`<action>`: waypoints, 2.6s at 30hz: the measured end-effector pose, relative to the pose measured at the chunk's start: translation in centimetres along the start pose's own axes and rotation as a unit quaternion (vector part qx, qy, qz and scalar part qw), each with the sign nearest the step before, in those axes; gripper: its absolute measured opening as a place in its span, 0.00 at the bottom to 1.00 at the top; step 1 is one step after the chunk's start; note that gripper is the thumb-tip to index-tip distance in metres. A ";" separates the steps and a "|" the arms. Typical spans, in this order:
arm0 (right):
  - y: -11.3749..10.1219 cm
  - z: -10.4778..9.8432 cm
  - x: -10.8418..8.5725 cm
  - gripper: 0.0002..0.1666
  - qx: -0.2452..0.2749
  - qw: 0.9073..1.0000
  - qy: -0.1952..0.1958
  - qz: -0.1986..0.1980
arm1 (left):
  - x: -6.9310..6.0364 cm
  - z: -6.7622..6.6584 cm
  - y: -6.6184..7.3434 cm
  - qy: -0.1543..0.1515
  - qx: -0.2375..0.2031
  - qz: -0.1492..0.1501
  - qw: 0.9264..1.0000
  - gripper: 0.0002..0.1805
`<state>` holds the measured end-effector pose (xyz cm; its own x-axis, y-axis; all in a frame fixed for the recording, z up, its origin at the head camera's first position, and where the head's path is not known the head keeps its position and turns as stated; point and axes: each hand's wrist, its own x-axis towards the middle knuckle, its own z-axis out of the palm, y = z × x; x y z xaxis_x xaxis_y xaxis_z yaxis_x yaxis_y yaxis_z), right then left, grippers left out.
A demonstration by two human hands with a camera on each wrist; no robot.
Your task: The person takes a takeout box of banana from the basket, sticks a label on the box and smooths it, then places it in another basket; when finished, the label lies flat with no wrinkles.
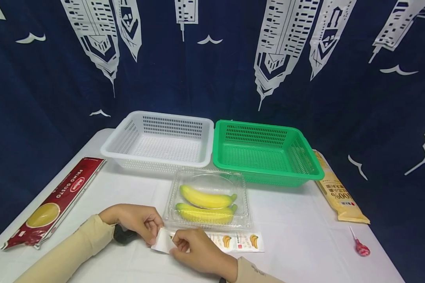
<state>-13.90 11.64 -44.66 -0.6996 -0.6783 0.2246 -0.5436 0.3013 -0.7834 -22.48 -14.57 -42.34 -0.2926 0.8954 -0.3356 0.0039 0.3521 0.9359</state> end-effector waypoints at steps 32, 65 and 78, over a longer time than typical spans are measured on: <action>-1.5 -2.0 0.0 0.10 0.105 0.992 0.060 -0.033 | -0.2 -1.2 -0.2 0.283 0.067 0.035 0.956 0.21; -0.6 -8.1 1.0 0.10 0.158 0.948 0.275 -0.025 | 3.5 -0.3 2.2 0.372 -0.040 0.083 0.924 0.52; 0.0 -10.7 2.6 0.23 0.288 0.907 0.267 0.150 | 3.6 -0.3 3.0 0.382 -0.069 0.074 0.919 0.48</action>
<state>-20.66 17.04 -37.83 -0.9846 -0.1558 0.0790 -0.0662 -0.0856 -0.9941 -23.82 -10.37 -40.75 -0.8841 0.4604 -0.0797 -0.0079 0.1559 0.9877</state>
